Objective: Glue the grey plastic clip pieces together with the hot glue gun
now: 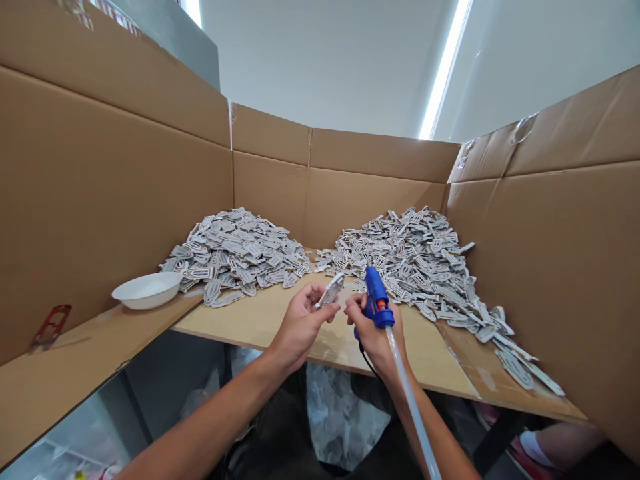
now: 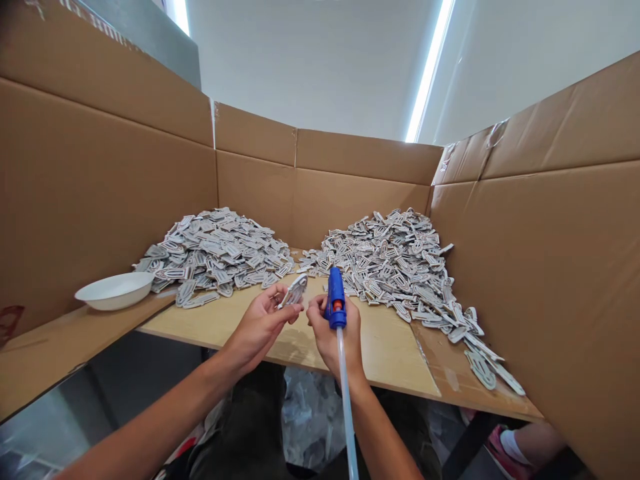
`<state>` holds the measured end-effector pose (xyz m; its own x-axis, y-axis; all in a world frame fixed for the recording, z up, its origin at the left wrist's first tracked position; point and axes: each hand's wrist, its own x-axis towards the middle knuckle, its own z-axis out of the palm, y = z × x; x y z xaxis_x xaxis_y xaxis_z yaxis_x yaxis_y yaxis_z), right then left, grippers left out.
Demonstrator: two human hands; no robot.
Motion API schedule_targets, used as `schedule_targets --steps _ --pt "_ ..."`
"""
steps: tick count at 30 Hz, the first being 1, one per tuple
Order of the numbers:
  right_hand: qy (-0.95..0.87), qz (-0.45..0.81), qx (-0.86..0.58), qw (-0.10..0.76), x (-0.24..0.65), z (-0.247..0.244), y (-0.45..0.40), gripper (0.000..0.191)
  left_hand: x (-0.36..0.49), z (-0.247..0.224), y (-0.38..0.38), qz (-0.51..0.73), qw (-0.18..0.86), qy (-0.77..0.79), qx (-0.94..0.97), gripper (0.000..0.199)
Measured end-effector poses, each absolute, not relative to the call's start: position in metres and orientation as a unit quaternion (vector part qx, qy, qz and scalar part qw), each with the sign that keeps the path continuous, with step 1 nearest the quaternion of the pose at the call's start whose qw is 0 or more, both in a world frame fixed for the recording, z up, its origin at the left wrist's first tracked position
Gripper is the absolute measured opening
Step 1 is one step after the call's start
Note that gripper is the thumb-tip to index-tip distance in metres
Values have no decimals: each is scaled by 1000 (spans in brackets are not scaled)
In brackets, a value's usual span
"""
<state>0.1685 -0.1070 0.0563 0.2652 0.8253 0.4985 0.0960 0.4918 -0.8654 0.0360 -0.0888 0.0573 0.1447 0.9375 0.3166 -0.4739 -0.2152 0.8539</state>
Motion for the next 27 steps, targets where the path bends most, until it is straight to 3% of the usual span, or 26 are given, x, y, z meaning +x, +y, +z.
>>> schedule_targets --steps 7,19,27 --pt "-546 291 -426 660 171 58 -105 32 35 57 -89 637 564 239 468 37" --pt "-571 294 -460 614 174 58 -106 24 38 55 -86 586 653 256 406 35" --pt "-615 310 -433 581 176 59 -107 24 38 50 -86 579 635 266 437 36"
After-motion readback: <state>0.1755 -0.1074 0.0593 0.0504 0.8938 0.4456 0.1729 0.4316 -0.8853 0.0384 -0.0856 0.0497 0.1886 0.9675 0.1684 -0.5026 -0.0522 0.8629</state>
